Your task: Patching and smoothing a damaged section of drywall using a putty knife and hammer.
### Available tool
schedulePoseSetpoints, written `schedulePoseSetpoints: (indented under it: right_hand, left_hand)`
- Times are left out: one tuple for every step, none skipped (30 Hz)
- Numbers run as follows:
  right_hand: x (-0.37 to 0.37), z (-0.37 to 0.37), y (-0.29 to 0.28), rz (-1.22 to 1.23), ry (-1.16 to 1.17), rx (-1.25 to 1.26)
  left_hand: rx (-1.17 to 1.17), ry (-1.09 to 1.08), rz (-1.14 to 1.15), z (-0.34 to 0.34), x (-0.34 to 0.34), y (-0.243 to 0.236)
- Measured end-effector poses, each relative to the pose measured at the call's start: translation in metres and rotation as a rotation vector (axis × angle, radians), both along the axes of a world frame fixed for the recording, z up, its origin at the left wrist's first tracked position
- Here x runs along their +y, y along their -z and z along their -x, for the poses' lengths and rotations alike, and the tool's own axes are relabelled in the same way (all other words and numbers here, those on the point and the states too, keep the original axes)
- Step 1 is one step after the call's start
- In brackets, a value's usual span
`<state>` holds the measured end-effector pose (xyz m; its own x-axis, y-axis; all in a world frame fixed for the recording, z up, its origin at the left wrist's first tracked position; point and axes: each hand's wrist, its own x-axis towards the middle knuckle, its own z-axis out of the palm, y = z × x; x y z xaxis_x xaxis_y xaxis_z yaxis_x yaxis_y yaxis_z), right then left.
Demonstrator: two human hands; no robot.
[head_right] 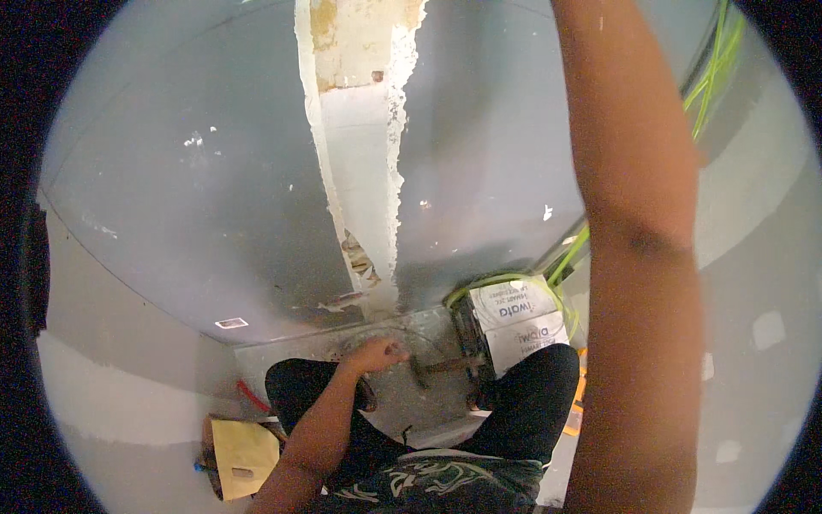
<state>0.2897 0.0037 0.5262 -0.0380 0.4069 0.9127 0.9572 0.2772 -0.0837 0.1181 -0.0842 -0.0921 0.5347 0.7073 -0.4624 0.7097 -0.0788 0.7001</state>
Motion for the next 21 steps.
schedulePoseSetpoints:
  right_hand:
    - [0.025,-0.026,0.005,-0.164,0.008,-0.239]
    - [0.047,-0.044,0.029,-0.121,0.008,-0.178]
    - [0.038,-0.037,0.072,-0.05,-0.008,-0.191]
    - [0.029,-0.025,0.134,0.036,-0.058,-0.18]
    - [0.032,-0.033,0.184,0.032,-0.023,-0.116]
    - [0.012,-0.027,0.227,0.258,0.033,-0.094]
    - [-0.005,-0.022,0.26,0.544,0.088,-0.067]
    - [-0.02,-0.025,0.295,0.735,0.074,-0.023]
    - [-0.031,-0.029,0.33,0.772,0.064,-0.052]
    - [-0.036,-0.037,0.361,0.805,0.055,-0.083]
    - [-0.035,-0.05,0.391,0.771,0.033,-0.02]
    - [-0.036,-0.058,0.416,0.742,0.003,0.046]
    - [-0.042,-0.054,0.428,0.748,-0.011,0.044]
    - [-0.046,-0.051,0.44,0.728,-0.032,0.126]
    - [-0.05,-0.045,0.452,0.71,-0.055,0.204]
    - [-0.051,-0.046,0.47,0.715,-0.058,0.197]
    - [-0.049,-0.051,0.491,0.636,-0.118,0.233]
    - [-0.049,-0.051,0.506,0.563,-0.19,0.269]
    - [-0.05,-0.047,0.511,0.574,-0.199,0.263]
    - [-0.05,-0.043,0.515,0.612,-0.233,0.283]
    - [-0.05,-0.038,0.52,0.653,-0.267,0.303]
  left_hand:
    - [0.033,0.009,0.012,-0.007,0.002,-0.003]
    - [0.027,0.02,0.008,-0.015,0.003,-0.006]
    - [0.022,0.062,-0.025,-0.013,-0.002,-0.008]
    - [0.042,0.072,-0.039,0.001,-0.011,-0.006]
    - [0.038,0.075,-0.05,-0.002,-0.013,-0.005]
    - [0.026,0.092,-0.085,-0.002,-0.015,0.002]
    - [0.013,0.113,-0.118,-0.004,-0.018,0.007]
    - [0.007,0.12,-0.117,-0.009,-0.022,0.009]
    - [-0.019,0.117,-0.104,-0.008,-0.025,0.01]
    - [-0.048,0.115,-0.095,-0.01,-0.026,0.011]
    - [-0.052,0.12,-0.097,-0.014,-0.023,0.012]
    - [0.013,0.125,-0.043,-0.014,-0.02,0.014]
    - [0.082,0.117,0.012,-0.009,-0.016,0.021]
    - [0.086,0.102,0.018,-0.002,-0.014,0.028]
    - [0.09,0.056,0.022,0.007,-0.01,0.041]
    - [0.088,0.024,0.024,0.008,-0.007,0.047]
    - [0.079,0.03,0.028,0.005,-0.005,0.047]
    - [0.058,0.014,0.033,0.007,-0.005,0.045]
    - [0.038,-0.005,0.037,0.009,-0.006,0.042]
    - [0.035,-0.018,0.046,0.01,-0.006,0.038]
    - [0.041,-0.022,0.039,0.009,-0.007,0.036]
